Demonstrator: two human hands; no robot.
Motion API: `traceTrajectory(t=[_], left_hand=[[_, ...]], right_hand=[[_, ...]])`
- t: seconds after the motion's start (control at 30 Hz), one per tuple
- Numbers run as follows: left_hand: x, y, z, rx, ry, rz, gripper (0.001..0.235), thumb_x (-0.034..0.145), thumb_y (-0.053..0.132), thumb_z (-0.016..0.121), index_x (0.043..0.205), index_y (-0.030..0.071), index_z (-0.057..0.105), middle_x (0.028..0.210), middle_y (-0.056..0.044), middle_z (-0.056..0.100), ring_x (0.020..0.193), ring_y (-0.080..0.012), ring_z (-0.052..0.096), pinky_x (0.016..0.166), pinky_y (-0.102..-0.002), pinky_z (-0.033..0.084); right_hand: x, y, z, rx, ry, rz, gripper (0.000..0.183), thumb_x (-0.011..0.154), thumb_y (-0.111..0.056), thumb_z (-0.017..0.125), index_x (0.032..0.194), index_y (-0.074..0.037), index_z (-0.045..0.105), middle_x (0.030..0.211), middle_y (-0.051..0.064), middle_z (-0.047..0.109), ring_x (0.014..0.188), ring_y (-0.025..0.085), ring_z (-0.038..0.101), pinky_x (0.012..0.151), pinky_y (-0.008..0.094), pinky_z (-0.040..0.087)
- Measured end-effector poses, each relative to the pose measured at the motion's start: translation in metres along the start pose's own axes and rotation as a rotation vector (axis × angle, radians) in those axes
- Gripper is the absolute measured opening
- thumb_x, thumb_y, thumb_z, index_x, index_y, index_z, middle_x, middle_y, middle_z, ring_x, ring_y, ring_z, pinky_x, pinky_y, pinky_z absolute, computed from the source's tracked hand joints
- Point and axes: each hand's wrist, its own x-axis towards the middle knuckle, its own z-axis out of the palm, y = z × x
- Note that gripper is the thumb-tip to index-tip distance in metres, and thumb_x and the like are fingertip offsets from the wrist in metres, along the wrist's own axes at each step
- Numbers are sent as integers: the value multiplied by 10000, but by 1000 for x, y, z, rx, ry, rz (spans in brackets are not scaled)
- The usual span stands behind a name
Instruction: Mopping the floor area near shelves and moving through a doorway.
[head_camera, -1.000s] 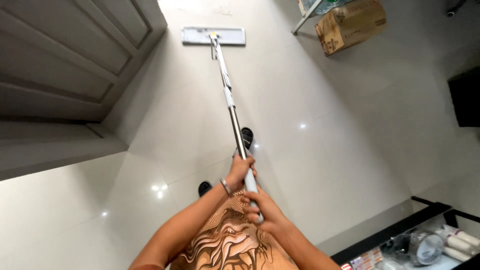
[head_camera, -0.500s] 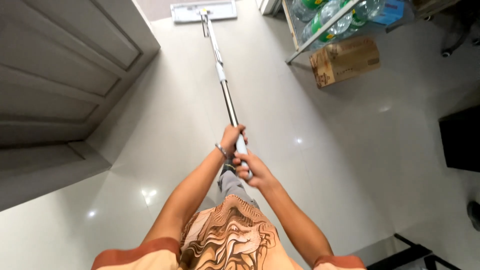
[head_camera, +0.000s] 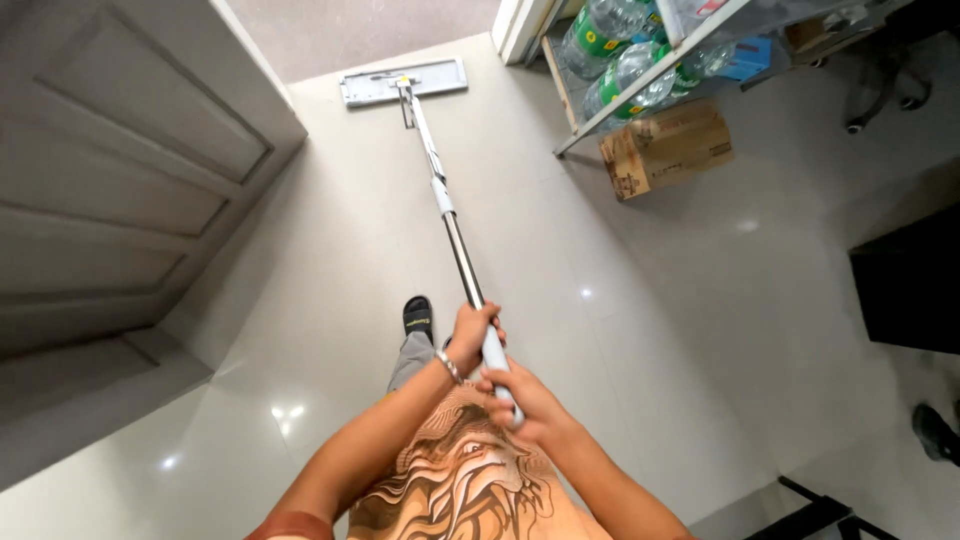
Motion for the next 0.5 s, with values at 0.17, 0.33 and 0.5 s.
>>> traceTrajectory(t=[0.17,0.33,0.5], left_hand=[[66,55,-4,42,-2,25,116,944,120,606,973,66,509,695,-49,545,495,-173,559,444,-369,514],[0,17,20,-34,11,22,111,937,117,608,974,69,515,691,-65,535,493,-191,562,453,-368,518],[-112,16,79,-64,34,-178,210,911,75,618,995,136,435,695,-68,522,478,-212,555,433,-376,499]], right_hand=[[55,-41,26,-75,17,-96,288,987,-68,540,1245,-164,457,808,15,528,479,41,400,363,180,296],[-27,-24,42,-129,90,-147,261,972,-61,533,1222,-107,476,800,15,532,476,57,403,360,220,317],[-123,-7,42,107,192,33,398,957,-115,555,1347,-187,515,794,13,519,443,56,370,345,202,279]])
